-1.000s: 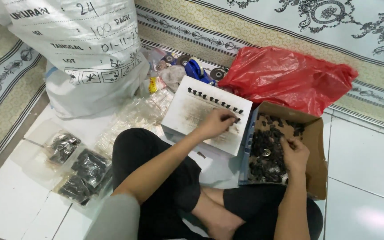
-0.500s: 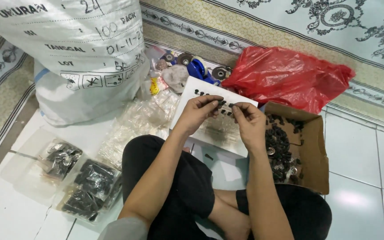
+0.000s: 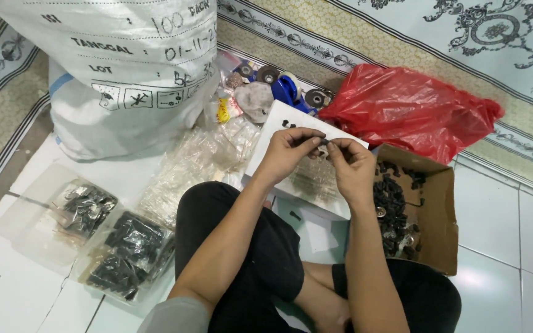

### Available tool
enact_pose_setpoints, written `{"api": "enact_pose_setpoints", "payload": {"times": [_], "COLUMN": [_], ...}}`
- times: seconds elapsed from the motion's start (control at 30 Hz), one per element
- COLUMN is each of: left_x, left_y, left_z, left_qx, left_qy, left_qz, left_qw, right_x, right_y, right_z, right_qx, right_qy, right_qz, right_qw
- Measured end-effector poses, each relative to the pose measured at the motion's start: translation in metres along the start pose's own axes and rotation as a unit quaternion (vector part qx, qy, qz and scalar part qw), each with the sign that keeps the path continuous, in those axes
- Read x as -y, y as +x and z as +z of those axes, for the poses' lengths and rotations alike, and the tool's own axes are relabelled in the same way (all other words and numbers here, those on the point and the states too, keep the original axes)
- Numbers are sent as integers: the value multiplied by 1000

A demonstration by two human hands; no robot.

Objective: A person is manually inserting small black metal components into pre-cut slots in a white foam block for organization or packaging.

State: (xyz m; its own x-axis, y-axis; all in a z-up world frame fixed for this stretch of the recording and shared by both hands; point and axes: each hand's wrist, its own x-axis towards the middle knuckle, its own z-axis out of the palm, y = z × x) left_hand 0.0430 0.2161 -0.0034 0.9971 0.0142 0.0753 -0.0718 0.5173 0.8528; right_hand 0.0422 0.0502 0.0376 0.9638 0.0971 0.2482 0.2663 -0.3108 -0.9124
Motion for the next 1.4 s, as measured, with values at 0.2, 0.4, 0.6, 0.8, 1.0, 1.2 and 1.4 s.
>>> {"api": "enact_pose_setpoints", "payload": {"times": [0.2,0.4,0.6,0.8,1.0,1.2,1.4], "left_x": [4,14,20,20,24,19,59], "left_y": [-1,1,8,10,9,1,12], "left_z": [0,7,9,13,14,-4,-4], "left_qx": [13,-18,-58,-101,-122,-19,42], "left_qy": [24,6,1,4,64,375,425], "left_qz": [11,26,43,51,-16,-181,-195], "left_qw": [1000,999,997,994,990,909,883], "right_x": [13,23,13,15,-2,-43,-92], "right_y": [2,18,25,31,42,42,47], "right_z": [-5,-14,-11,-6,-9,-3,-1], "right_qx": [10,41,46,58,89,155,175], "right_qy": [-52,-93,-107,-89,-141,-412,-504], "right_qz": [8,14,-12,-27,-51,-67,-112], "right_qw": [999,995,993,994,985,895,838]}}
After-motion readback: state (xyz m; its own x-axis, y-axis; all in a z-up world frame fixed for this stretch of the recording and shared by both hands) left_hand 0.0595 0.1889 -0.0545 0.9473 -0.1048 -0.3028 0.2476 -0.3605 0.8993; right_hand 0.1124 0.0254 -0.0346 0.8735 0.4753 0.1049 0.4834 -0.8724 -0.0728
